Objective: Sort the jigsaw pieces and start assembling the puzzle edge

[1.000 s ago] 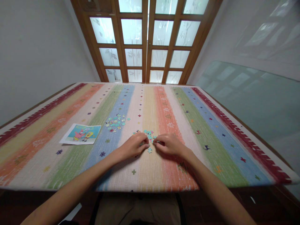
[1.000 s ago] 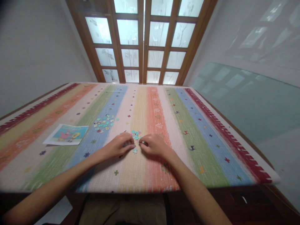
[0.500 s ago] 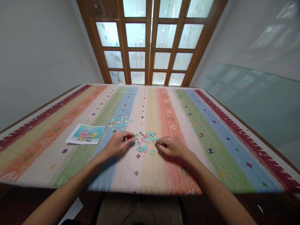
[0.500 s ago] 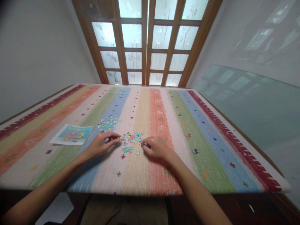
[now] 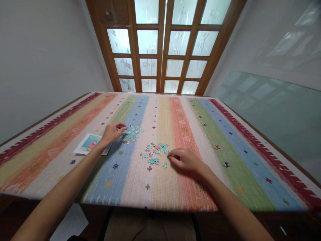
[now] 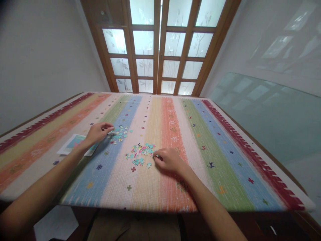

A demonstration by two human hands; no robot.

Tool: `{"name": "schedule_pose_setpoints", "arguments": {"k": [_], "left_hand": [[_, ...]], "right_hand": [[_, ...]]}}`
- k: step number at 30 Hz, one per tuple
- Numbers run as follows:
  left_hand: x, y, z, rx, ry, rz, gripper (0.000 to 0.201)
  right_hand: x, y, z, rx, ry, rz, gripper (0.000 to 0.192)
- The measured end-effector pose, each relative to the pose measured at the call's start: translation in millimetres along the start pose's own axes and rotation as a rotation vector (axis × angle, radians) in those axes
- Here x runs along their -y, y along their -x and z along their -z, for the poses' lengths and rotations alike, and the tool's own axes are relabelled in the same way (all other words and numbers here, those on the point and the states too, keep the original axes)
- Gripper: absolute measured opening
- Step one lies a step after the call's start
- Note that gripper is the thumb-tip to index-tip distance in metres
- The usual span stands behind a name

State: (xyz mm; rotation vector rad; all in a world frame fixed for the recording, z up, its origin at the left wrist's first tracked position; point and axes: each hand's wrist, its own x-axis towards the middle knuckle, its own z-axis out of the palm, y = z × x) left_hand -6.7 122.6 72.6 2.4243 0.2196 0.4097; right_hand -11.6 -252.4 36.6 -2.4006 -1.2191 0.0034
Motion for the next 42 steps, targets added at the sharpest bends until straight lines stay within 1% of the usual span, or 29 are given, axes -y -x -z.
{"name": "schedule_pose_setpoints", "arguments": {"k": [3, 7, 10, 14, 25, 28, 32, 39, 42], "left_hand": [[-1.8, -18.4, -4.0, 0.01, -0.048, 0.007, 0.016], [0.1, -37.2, -8.4, 0.048, -0.056, 0.071, 0.014], [3.8, -45.8, -10.2, 0.056, -0.048, 0.108, 0.014], [7.7, -51.1, -11.6, 0.059, -0.071, 0.119, 0.009], [14.8, -54.2, -16.4, 0.073, -0.15, 0.114, 0.007], [15.3, -52.2, -15.6, 0.08, -0.167, 0.1, 0.009], [15.7, -48.1, -15.0, 0.082, -0.194, 0.067, 0.014], [12.5, -41.5, -15.5, 0.008, -0.241, 0.016, 0.017], [8.7, -30.8, -19.3, -0.019, -0.192, -0.055, 0.019]], "right_hand": [[-1.8, -0.1, -0.5, -0.003, -0.009, -0.005, 0.021], [-4.4, -0.2, 0.1, -0.01, -0.018, -0.017, 0.022], [-5.0, -0.4, 1.2, -0.016, -0.029, -0.02, 0.023], [-5.4, -0.4, 1.4, -0.023, -0.035, -0.024, 0.023], [-10.9, -0.8, -1.1, -0.055, -0.066, -0.017, 0.024], [-11.3, -1.0, -1.1, -0.059, -0.076, -0.009, 0.025], [-11.7, -1.0, 0.4, -0.096, -0.085, -0.008, 0.026], [-13.0, -1.2, 2.0, -0.124, -0.095, -0.016, 0.027], [-12.7, -1.0, 1.9, -0.112, -0.085, -0.004, 0.027]]}}
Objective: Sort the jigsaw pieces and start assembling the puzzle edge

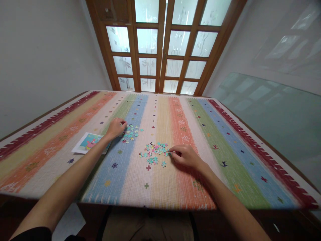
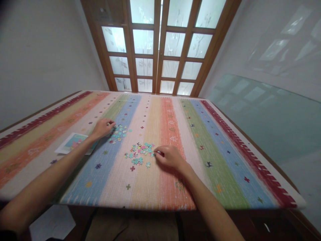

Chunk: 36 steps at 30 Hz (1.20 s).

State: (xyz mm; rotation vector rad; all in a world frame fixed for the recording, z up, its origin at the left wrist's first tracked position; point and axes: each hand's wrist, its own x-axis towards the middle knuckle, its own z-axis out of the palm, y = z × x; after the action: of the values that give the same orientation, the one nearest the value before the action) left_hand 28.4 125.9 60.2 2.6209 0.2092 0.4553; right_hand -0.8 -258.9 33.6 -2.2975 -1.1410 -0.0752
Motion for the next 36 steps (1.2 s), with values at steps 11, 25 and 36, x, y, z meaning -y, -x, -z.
{"name": "schedule_pose_setpoints", "arguments": {"k": [11, 25, 36], "left_hand": [[-35.1, 84.3, -24.3, 0.242, 0.065, -0.665, 0.025], [-56.3, 93.5, -25.5, 0.212, -0.055, -0.836, 0.027], [-68.9, 76.7, -44.1, 0.27, -0.093, -0.795, 0.028]], "right_hand": [[0.7, 2.2, -2.4, 0.01, 0.048, 0.018, 0.026], [0.0, 2.5, -2.6, 0.014, 0.061, 0.024, 0.025], [0.3, 2.1, -3.9, 0.016, 0.082, 0.036, 0.026]]}}
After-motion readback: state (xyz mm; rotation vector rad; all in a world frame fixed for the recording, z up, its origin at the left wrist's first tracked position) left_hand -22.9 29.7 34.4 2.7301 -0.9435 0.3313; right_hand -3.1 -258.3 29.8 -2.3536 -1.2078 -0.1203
